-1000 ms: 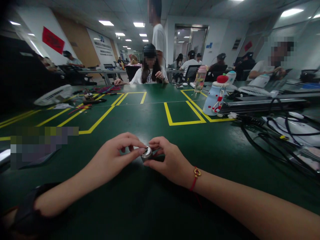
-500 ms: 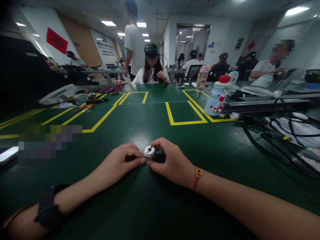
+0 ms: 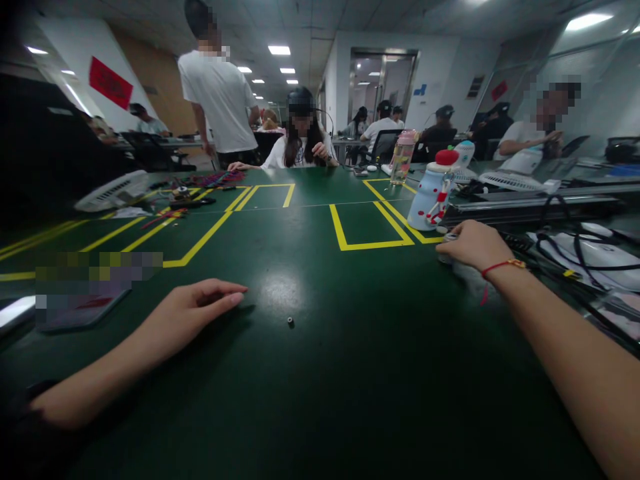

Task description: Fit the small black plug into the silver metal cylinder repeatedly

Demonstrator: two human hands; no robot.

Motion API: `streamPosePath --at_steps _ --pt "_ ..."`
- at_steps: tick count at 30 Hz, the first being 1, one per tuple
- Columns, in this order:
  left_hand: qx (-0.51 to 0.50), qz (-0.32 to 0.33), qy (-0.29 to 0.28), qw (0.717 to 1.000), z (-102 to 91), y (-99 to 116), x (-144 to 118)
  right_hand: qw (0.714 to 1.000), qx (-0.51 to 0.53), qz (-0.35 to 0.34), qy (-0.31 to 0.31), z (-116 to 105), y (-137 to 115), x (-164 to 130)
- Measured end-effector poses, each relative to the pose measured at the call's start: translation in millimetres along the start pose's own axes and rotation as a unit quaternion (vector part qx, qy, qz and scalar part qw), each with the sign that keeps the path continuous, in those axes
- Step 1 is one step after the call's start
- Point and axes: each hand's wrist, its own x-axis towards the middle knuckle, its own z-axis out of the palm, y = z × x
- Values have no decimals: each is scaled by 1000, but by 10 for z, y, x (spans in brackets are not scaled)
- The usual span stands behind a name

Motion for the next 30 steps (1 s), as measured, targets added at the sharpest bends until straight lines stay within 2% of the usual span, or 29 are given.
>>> streamPosePath --at_steps 2,3,5,6,8,9,11,12,14,15,17,21,23,27,30 --pt "-18 -11 -3 1000 2 -19 17 997 -38 57 -48 -46 137 68" --pt "-21 -9 -6 1000 14 -16 25 993 -60 83 -64 -64 125 57" --pt "-21 3 -6 1000 46 2 33 991 -94 92 -37 -85 -63 -54" --pt "-16 9 -5 1000 62 11 33 993 -99 63 0 -84 -228 -156" --pt "-5 15 -4 1000 84 23 25 992 -74 -77 74 -55 -661 -446" --pt "-2 18 -4 1000 89 24 18 980 -28 -183 73 -25 -901 -625" --pt "-3 24 -5 1000 91 21 5 921 57 -385 -8 54 -1353 -1010" --pt "-6 28 -5 1000 90 17 0 886 77 -455 -44 96 -1537 -1189" --pt "-7 34 -2 999 87 9 -7 835 103 -529 -106 163 -1776 -1456" --pt "-5 36 1 999 86 7 -9 823 109 -542 -128 182 -1825 -1525" --pt "0 34 5 999 88 10 -13 828 121 -528 -147 184 -1807 -1528" --pt "5 23 1 1000 93 38 -27 887 154 -419 -121 139 -1562 -1247" --pt "10 26 0 1000 93 53 -37 905 178 -371 -109 169 -1467 -1148" --pt "15 31 -1 999 88 75 -53 912 162 -355 -128 302 -1420 -1128" --pt "13 26 0 1000 81 96 -60 921 164 -331 -121 297 -1418 -1124"
